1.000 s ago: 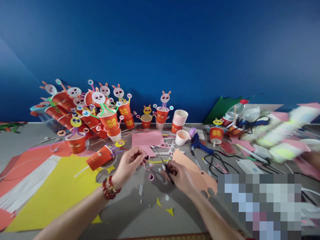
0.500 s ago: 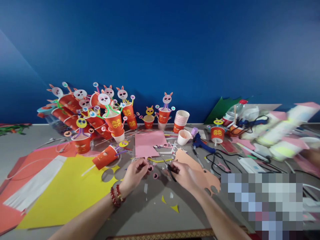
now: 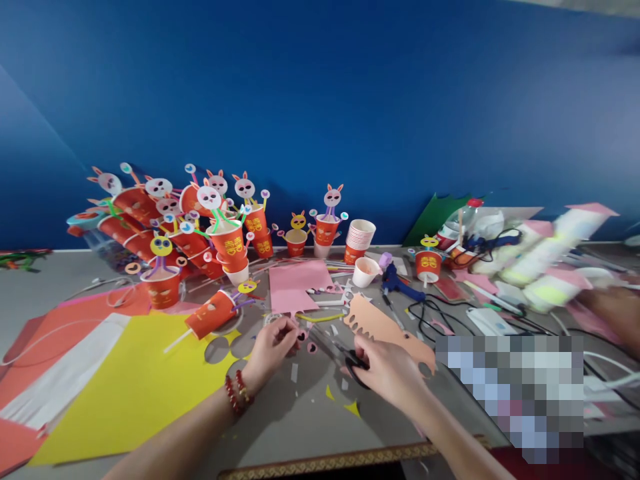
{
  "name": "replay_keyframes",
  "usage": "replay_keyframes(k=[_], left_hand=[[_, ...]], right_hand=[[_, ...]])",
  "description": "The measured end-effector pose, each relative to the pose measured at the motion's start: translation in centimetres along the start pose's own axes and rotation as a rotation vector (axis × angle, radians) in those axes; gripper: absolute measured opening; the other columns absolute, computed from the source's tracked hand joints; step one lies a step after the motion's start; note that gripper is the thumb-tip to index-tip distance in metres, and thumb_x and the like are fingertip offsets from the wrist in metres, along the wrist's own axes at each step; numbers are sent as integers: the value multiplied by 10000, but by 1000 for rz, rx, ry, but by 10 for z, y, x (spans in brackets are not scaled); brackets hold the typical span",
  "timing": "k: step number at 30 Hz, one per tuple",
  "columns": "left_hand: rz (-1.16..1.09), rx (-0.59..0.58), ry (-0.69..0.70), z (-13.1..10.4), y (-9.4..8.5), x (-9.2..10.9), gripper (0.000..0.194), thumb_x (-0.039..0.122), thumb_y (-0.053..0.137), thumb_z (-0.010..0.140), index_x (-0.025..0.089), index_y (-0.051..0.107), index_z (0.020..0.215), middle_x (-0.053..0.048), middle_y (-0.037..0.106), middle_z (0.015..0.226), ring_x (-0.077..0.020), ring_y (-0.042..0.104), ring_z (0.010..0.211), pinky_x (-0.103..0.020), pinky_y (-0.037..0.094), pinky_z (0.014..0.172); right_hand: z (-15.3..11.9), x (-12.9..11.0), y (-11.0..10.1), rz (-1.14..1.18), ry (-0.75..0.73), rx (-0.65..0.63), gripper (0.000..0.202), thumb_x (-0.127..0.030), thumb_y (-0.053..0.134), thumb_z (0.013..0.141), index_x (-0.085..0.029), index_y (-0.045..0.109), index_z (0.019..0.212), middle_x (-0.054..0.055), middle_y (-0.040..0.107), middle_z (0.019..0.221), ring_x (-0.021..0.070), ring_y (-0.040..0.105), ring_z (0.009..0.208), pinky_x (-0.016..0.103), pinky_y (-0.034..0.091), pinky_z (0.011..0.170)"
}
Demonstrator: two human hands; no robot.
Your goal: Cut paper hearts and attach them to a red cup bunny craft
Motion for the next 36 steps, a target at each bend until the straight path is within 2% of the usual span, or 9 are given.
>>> replay_keyframes(k=[7,15,20,24,30,36], left_hand=[[42,-11,31,-1,1,-1,240,406,641,816,183,608,733,0,614,626,-131,566,555,-230,437,546],[53,-23,32,-2,1,-2,253,426,626,822,195,591,724,-1,609,612,-145,560,547,-242,434,537],[55,-21,32,-3,1,0,245,419,630,820,199,591,719,2,610,609,-145,560,551,-238,433,543],[62,-23,31,-3,2,1,233,404,631,818,197,593,718,4,609,605,-140,553,543,-236,423,542],[62,-31,27,-3,2,0,226,399,622,828,193,601,739,5,606,625,-137,562,558,-234,426,551],[67,-37,23,-3,2,0,242,408,625,831,188,599,733,6,596,615,-136,554,559,-235,417,555]], right_hand=[[-4,7,9,-138,-1,-30,242,-366,736,765,-213,549,743,3,683,663,204,653,642,239,181,513],[1,12,9,-98,31,-93,290,-442,767,706,-209,594,717,11,693,669,204,647,650,241,188,502],[0,12,12,-82,15,-61,276,-430,755,737,-211,590,708,9,679,652,201,637,636,247,192,503],[-3,15,10,0,42,-27,329,-481,745,761,-213,570,685,-2,681,662,189,632,636,238,236,518],[-15,24,10,47,81,5,317,-418,738,778,-218,518,665,-44,637,598,148,587,565,221,262,514],[-21,35,14,28,132,46,350,-468,701,800,-226,475,685,-49,595,568,149,562,533,216,279,506]])
Point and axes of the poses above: each hand's wrist, its own z-axis towards the middle knuckle, its own y-axis out of the palm, x = y × z, the point moved 4 cm from there along z, towards the middle knuckle
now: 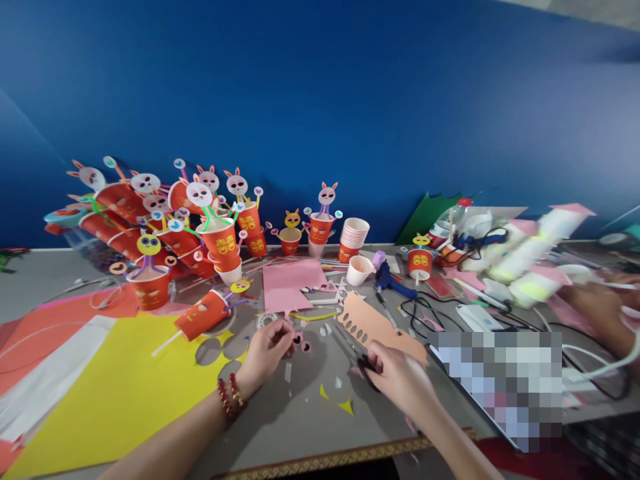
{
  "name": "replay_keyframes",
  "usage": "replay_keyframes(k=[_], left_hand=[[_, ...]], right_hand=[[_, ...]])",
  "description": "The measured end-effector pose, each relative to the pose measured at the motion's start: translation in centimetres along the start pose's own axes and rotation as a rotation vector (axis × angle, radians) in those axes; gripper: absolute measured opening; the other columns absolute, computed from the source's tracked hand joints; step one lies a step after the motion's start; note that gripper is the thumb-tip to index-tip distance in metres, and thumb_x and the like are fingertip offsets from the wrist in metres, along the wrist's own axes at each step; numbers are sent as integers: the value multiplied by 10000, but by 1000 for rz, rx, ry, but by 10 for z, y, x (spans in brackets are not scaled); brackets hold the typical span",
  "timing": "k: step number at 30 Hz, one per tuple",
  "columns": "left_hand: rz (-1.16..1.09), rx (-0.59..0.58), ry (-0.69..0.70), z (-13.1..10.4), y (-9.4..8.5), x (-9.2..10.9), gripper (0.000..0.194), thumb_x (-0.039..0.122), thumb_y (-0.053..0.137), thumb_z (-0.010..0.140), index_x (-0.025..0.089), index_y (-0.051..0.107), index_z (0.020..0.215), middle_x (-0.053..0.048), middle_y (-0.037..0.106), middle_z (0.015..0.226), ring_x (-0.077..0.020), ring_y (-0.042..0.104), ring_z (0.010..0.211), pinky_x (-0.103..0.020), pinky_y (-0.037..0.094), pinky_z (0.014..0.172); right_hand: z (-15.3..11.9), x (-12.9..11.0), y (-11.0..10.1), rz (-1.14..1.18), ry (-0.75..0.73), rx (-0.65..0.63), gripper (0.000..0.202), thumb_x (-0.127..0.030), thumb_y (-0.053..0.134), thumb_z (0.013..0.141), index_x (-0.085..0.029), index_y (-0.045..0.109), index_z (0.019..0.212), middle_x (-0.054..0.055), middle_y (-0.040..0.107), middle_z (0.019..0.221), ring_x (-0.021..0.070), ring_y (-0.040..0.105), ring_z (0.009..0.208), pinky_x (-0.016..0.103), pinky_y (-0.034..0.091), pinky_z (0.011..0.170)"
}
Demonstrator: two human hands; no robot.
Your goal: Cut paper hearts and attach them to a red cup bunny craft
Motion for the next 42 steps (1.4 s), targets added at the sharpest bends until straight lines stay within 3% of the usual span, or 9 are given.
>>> replay_keyframes(k=[5,14,21,25,27,34,38,42], left_hand=[[-1,8,-1,1,0,-1,254,426,630,821,192,594,729,6,598,614,-139,554,553,-236,415,546],[-15,8,-5,0,0,-1,271,449,631,822,197,595,731,3,600,621,-140,559,560,-234,418,541],[-29,6,-29,0,1,0,258,428,636,808,192,598,714,6,603,613,-141,572,558,-233,443,547],[-23,2,-19,1,1,-2,214,372,630,809,190,583,706,10,601,608,-133,559,546,-224,429,540],[-11,5,-8,1,2,-3,186,340,630,802,194,569,705,16,594,593,-132,554,538,-217,412,530],[70,13,35,1,2,-8,88,236,575,789,204,574,707,17,612,591,-146,575,552,-223,409,542],[100,21,35,2,1,-9,84,216,561,784,206,576,702,11,620,592,-154,581,550,-231,411,536],[81,19,19,2,0,-11,93,239,554,804,209,575,718,8,622,603,-155,584,556,-234,418,539]], right_hand=[[2,2,-3,-20,10,2,273,-399,709,788,-234,496,741,-45,620,613,152,584,557,214,272,505],[9,1,-8,0,-11,-145,207,-286,703,728,-228,507,762,-35,659,694,173,622,648,220,256,526],[12,-8,-31,-17,-96,-254,192,-273,750,687,-228,588,780,-41,668,675,173,632,656,222,275,539],[30,-37,-45,169,-249,-193,127,-297,718,791,-241,612,834,-59,665,700,142,613,648,213,336,565],[47,-58,-44,264,-326,-102,113,-326,656,868,-235,609,914,-37,679,777,143,608,669,219,376,593],[107,-115,-5,157,-548,33,331,-175,710,823,-217,597,1131,49,653,1114,144,622,733,245,421,662],[115,-125,8,138,-585,48,150,-130,677,834,-215,646,953,22,656,1025,167,635,825,238,402,676],[118,-121,0,180,-536,113,71,-151,595,894,-206,633,873,14,663,933,161,627,819,239,399,715]])
Point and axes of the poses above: each hand's wrist, its own z-axis towards the middle knuckle, its own y-axis out of the palm, x = y × z, the point moved 4 cm from there along z, towards the middle knuckle
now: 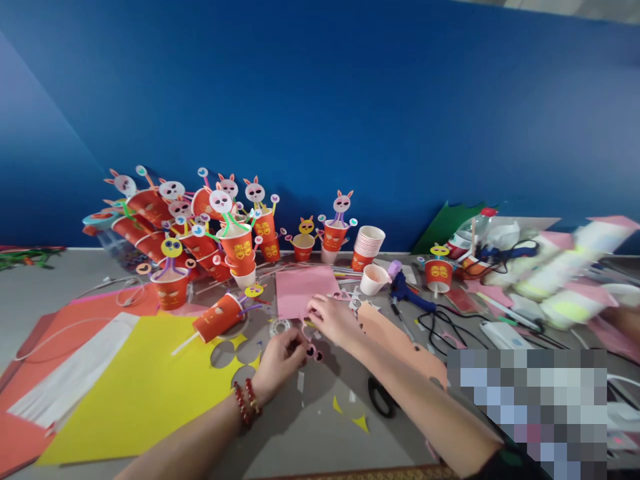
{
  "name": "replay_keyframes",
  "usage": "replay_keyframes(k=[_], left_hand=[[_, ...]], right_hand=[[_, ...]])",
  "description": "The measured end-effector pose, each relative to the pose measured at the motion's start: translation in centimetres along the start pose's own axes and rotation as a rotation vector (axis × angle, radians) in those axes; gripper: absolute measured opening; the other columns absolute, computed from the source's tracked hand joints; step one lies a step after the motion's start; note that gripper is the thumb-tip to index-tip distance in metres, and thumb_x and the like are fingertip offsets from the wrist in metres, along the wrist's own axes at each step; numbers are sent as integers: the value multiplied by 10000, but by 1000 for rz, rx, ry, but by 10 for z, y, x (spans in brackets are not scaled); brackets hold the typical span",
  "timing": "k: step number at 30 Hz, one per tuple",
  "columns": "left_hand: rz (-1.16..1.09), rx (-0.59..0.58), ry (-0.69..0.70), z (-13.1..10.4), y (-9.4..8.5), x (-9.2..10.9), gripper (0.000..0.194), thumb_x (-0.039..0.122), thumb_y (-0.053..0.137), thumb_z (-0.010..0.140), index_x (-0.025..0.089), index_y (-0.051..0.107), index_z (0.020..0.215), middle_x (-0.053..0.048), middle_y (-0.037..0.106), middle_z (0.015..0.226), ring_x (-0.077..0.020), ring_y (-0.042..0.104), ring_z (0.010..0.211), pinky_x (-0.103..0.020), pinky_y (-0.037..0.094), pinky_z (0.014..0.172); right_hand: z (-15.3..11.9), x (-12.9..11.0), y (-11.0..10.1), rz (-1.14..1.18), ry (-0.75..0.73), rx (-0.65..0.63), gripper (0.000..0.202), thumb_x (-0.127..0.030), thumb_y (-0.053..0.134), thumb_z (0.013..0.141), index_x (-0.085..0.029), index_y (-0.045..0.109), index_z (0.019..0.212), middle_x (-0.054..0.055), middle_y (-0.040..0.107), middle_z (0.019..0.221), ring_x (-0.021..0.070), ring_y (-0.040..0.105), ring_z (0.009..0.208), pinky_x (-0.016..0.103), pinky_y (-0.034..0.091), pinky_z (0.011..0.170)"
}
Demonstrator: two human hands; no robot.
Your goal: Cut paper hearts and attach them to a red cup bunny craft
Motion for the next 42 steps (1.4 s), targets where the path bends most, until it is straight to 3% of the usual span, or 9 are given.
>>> replay_keyframes(k=[5,9,12,17,23,25,29,34,42], left_hand=[[-38,-4,-21,0,1,-1,100,268,567,808,208,566,728,9,621,595,-151,577,547,-237,421,540],[-61,3,-24,0,2,1,146,321,560,829,200,571,748,6,621,607,-143,570,540,-233,426,533],[-48,10,-4,0,2,3,181,338,596,822,189,578,722,4,617,607,-141,570,554,-230,426,541],[-14,24,3,-1,1,1,212,365,589,859,180,605,756,-5,630,613,-145,574,563,-231,440,547],[4,12,14,-2,2,0,248,402,574,886,172,646,830,0,625,612,-138,586,555,-224,455,547],[-1,17,27,-2,1,0,242,396,573,893,172,654,854,7,615,613,-134,586,549,-220,456,540],[-27,44,72,-1,1,1,210,367,589,890,171,664,872,14,610,627,-124,582,546,-216,455,537],[-56,53,134,-1,1,8,187,336,609,882,170,694,891,-28,678,740,-132,607,587,-231,488,552],[76,44,567,-7,-4,32,115,163,630,891,198,738,910,-56,706,831,-160,653,791,-275,525,737]], right_hand=[[-6,11,-30,89,83,148,81,-247,548,936,-199,582,880,20,670,893,159,610,758,233,420,696],[-31,7,-50,405,109,198,146,-325,558,934,-203,582,857,4,649,783,146,559,648,223,416,614],[-57,-13,-49,517,75,18,162,-339,587,916,-199,609,836,-8,638,734,131,532,616,211,400,582],[-96,-67,-13,414,-144,-421,64,-242,690,824,-196,703,868,-6,705,760,129,603,645,194,383,578],[-104,-107,15,418,-449,-546,385,-388,687,845,-235,664,1198,29,739,1039,178,673,839,218,420,667],[-99,-103,9,474,-381,-458,314,-412,673,855,-225,707,1105,26,739,948,161,654,753,222,410,635],[-92,-64,-8,680,17,-155,289,-376,611,896,-185,658,685,-11,626,617,112,537,560,217,359,542],[-90,-8,-1,1095,478,54,375,-514,622,856,-189,544,687,-51,539,583,54,362,404,183,259,395],[-84,-10,19,1564,576,-291,289,-404,754,757,-162,598,789,-21,600,649,34,395,412,158,228,366]])
Point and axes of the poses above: each hand's wrist, its own z-axis towards the middle knuckle, its own y-axis out of the palm, x = y × z, the point moved 4 cm from there along z, towards the middle knuckle
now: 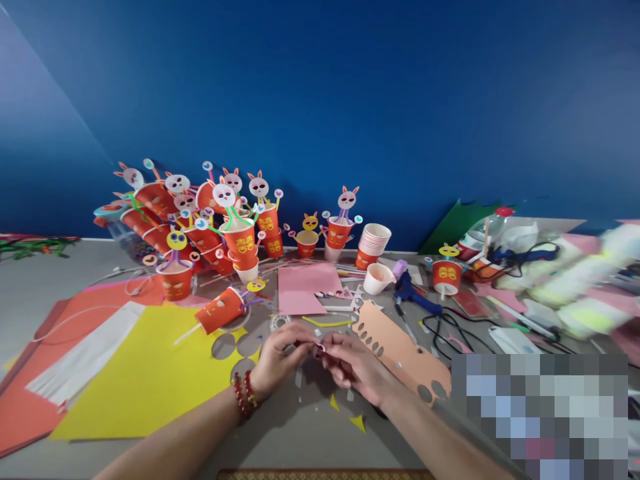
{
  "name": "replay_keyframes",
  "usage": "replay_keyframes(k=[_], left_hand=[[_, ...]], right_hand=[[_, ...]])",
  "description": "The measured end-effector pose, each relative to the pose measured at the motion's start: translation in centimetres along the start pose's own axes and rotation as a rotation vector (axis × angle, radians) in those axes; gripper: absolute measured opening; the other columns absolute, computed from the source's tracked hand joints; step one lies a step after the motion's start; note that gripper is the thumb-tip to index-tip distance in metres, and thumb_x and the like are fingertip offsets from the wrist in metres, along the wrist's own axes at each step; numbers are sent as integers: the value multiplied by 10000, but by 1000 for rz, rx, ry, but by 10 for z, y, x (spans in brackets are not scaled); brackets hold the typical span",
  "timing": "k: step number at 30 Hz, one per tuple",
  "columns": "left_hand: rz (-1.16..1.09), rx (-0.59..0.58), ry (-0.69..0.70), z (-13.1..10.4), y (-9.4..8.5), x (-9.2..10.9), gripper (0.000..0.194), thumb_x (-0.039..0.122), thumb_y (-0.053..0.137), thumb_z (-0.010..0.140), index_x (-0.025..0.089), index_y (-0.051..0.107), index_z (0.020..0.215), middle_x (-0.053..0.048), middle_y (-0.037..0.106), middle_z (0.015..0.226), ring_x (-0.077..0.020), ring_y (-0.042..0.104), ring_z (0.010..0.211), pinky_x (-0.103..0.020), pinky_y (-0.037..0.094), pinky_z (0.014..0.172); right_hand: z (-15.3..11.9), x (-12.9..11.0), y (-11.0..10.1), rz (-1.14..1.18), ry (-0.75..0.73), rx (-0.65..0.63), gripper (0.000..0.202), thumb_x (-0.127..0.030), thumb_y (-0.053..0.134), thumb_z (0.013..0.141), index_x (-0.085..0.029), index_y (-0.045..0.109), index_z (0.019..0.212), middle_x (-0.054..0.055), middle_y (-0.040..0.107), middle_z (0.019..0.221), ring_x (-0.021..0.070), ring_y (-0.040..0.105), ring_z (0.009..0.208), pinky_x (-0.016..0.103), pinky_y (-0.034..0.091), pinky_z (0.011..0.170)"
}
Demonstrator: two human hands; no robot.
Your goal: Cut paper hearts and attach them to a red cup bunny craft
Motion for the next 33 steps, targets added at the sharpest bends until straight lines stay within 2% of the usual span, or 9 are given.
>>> replay_keyframes(k=[5,11,13,16,19,22,28,33], left_hand=[[16,-27,83,2,0,6,153,112,634,880,202,742,941,-64,691,856,-157,655,803,-264,529,728],[59,-77,56,2,3,10,175,109,616,888,195,727,992,-76,698,892,-163,661,843,-265,524,767],[68,-76,4,1,4,10,158,134,609,897,192,712,1001,-75,705,899,-170,660,859,-274,518,785],[44,-62,-159,-1,4,7,121,215,574,926,176,684,955,-70,693,873,-168,643,814,-271,505,747],[-96,-70,-377,-4,7,2,226,350,536,945,160,642,885,-48,645,773,-148,597,680,-247,481,624],[-193,-97,-511,-5,12,-1,297,447,573,908,158,614,854,-31,618,712,-136,562,622,-236,456,579],[-197,-92,-594,-5,17,-1,348,498,594,879,167,577,771,-11,592,650,-118,520,585,-219,413,553],[-88,-102,-549,-4,15,-1,297,424,592,891,165,579,745,3,559,647,-111,488,590,-209,392,548]], right_hand=[[3,3,0,178,105,-84,281,-320,808,737,-156,582,767,-41,553,590,16,337,399,151,155,363],[4,5,-7,153,77,-85,252,-280,770,783,-148,563,727,-41,548,618,-4,304,381,161,140,374],[4,6,-10,123,52,-41,276,-302,780,769,-153,551,730,-31,579,653,-5,318,379,162,146,375],[4,5,-15,37,-20,32,318,-366,787,756,-158,547,732,-33,589,640,2,340,375,163,156,371],[3,3,-18,-31,-77,101,355,-430,782,741,-166,544,732,-58,554,589,9,336,367,163,153,368],[2,1,-18,-82,-107,144,374,-477,768,746,-176,546,748,-66,543,587,20,339,376,166,166,371],[0,-2,-17,-286,-164,176,422,-564,721,765,-192,524,726,-62,521,571,51,337,408,188,233,387],[-2,-6,-18,-480,-277,181,335,-496,649,856,-196,543,752,-49,503,618,81,383,484,208,291,447]])
Point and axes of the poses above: each hand's wrist, its own z-axis towards the middle knuckle, its own y-axis out of the palm, x = y × z, the point moved 4 cm from there along z, towards the middle knuckle
